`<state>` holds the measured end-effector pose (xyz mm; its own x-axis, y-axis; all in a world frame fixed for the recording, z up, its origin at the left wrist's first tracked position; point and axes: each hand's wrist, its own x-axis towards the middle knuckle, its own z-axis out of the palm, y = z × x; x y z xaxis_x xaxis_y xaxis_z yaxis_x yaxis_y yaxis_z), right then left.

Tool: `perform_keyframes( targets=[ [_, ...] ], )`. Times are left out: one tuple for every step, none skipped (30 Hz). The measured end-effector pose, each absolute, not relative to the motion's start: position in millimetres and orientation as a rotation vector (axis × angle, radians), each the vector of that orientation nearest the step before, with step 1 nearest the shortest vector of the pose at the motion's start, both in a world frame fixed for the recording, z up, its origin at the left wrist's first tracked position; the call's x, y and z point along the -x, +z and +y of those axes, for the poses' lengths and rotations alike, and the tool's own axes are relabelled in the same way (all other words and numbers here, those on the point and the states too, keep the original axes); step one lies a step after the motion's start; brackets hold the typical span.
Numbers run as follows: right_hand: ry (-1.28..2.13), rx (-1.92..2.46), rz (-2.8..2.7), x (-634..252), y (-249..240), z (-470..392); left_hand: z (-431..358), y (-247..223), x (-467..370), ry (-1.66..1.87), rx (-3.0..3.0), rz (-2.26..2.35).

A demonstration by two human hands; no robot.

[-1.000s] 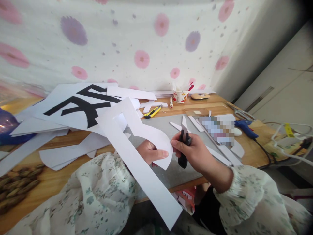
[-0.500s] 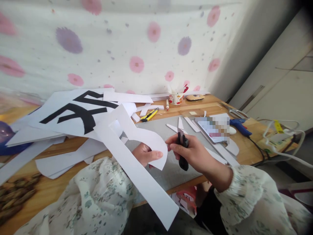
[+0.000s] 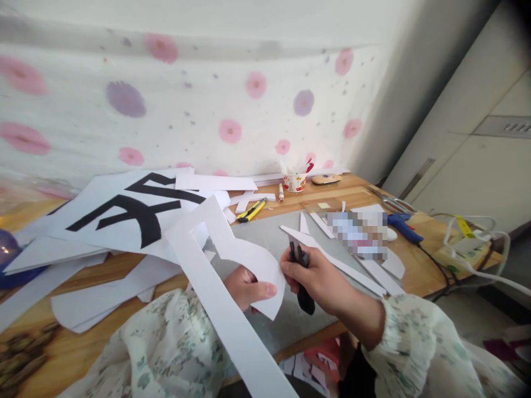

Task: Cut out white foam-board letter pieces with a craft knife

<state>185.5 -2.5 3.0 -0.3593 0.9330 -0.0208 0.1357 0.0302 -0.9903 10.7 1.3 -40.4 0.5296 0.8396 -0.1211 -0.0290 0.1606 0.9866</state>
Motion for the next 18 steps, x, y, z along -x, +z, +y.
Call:
perform_keyframes(
  targets=[
    [1.401,1.115,-1.594,-185.6,1.7,-2.1,1.6,-41.4,-11.0,0.730,-1.266,0.802],
    [1.393,1.121,-1.593,-185.9,0.2,-1.4,2.1,-42.4,-11.2,0.730,-1.266,0.787],
    [1.382,1.131,-1.578,-186.2,-1.5,-0.7,2.8,-43.5,-11.3,0.734,-1.263,0.775],
    [1.377,1.135,-1.556,-186.6,-3.0,0.0,3.5,-44.5,-11.4,0.742,-1.257,0.769],
    [1.384,1.129,-1.528,-186.8,-4.5,0.5,4.0,-45.3,-11.4,0.753,-1.249,0.765],
    [1.407,1.110,-1.498,-186.8,-5.7,0.8,4.3,-46.1,-11.5,0.763,-1.240,0.762],
    [1.443,1.084,-1.477,-186.4,-6.5,0.8,4.3,-46.7,-11.6,0.770,-1.233,0.760],
    [1.480,1.063,-1.466,-185.7,-7.1,0.6,4.1,-47.4,-11.8,0.772,-1.228,0.756],
    [1.506,1.055,-1.462,-184.5,-7.3,0.3,3.8,-48.1,-12.1,0.771,-1.221,0.752],
    [1.519,1.065,-1.462,-183.1,-7.2,-0.1,3.4,-49.0,-12.4,0.766,-1.214,0.747],
    [1.516,1.094,-1.458,-181.6,-6.9,-0.5,3.0,-50.0,-12.9,0.761,-1.206,0.742],
    [1.507,1.129,-1.452,-180.1,-6.6,-0.7,2.6,-51.0,-13.3,0.758,-1.197,0.739],
    [1.502,1.158,-1.441,-178.8,-6.5,-0.8,2.3,-52.1,-13.8,0.756,-1.188,0.734],
    [1.512,1.168,-1.421,-177.9,-6.6,-0.6,2.1,-53.2,-14.3,0.757,-1.178,0.729],
    [1.542,1.158,-1.387,-177.3,-7.0,-0.3,1.9,-54.1,-14.8,0.761,-1.167,0.722],
    [1.585,1.133,-1.342,-177.0,-7.8,0.1,1.7,-54.7,-15.2,0.769,-1.155,0.716],
    [1.634,1.099,-1.289,-176.9,-8.9,0.7,1.5,-55.1,-15.7,0.780,-1.141,0.711],
    [1.683,1.062,-1.232,-176.8,-10.3,1.3,1.1,-55.2,-16.1,0.793,-1.128,0.709]
  ],
)
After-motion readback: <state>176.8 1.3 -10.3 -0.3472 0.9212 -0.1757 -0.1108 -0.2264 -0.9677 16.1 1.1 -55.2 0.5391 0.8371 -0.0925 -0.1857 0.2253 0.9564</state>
